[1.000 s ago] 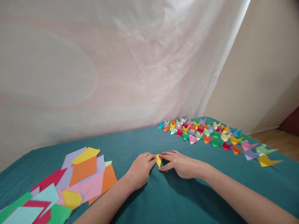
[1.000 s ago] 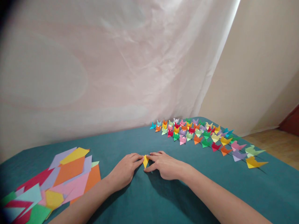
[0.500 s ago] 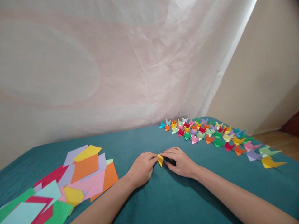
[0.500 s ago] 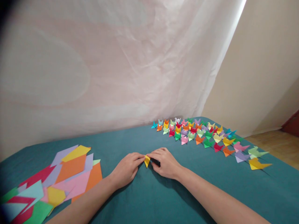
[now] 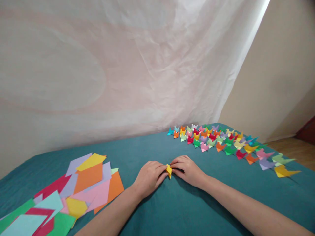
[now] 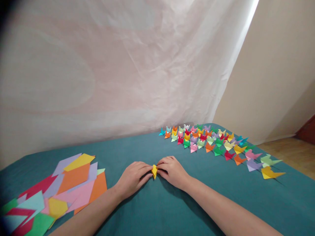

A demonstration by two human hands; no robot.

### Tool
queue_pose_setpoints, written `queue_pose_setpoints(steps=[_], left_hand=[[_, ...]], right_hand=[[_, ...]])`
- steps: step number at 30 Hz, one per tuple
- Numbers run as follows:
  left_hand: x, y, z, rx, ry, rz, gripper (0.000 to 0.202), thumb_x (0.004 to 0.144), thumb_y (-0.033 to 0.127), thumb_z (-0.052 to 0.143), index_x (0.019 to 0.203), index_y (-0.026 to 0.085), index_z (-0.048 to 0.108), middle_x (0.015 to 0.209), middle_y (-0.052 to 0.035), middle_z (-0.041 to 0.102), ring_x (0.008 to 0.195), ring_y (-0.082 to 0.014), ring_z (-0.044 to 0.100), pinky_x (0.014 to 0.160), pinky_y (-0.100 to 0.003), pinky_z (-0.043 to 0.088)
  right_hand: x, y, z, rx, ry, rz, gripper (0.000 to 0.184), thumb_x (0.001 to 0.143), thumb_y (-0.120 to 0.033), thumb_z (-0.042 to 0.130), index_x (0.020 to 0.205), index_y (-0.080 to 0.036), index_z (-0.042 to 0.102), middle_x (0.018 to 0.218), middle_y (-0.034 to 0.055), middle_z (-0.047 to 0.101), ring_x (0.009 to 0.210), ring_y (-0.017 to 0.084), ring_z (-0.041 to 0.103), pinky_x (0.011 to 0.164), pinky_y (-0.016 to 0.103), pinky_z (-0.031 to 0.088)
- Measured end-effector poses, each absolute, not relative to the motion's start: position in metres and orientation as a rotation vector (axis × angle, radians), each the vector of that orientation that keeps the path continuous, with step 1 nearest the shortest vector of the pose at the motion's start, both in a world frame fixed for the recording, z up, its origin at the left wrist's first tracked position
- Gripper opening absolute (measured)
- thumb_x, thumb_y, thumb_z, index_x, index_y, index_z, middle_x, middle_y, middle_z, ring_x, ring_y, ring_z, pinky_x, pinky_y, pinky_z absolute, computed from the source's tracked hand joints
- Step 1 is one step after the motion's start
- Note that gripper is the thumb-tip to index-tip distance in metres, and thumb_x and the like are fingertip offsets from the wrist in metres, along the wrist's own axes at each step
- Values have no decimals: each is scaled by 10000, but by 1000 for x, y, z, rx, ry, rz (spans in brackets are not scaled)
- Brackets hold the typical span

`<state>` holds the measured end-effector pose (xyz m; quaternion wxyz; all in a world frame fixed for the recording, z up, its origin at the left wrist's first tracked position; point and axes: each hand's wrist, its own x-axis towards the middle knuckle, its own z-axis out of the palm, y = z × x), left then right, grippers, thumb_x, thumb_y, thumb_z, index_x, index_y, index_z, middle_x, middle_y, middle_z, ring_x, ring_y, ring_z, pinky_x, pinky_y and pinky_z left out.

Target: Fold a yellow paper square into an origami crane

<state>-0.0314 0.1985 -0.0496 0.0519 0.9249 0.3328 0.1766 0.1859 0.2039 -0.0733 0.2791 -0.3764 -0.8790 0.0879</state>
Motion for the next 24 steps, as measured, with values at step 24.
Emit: queue_pose_setpoints(steps=[24], left_hand=[[-29, 203, -51, 2746, 1084, 589, 229, 933, 299, 440, 1008, 235, 647, 974, -22, 640, 917, -171, 556, 818, -302, 425]], right_hand=[[181, 201, -72, -992, -2380, 186, 177, 897, -207, 518, 988, -233, 668, 967, 48, 637, 910, 174, 558, 832, 347, 391]])
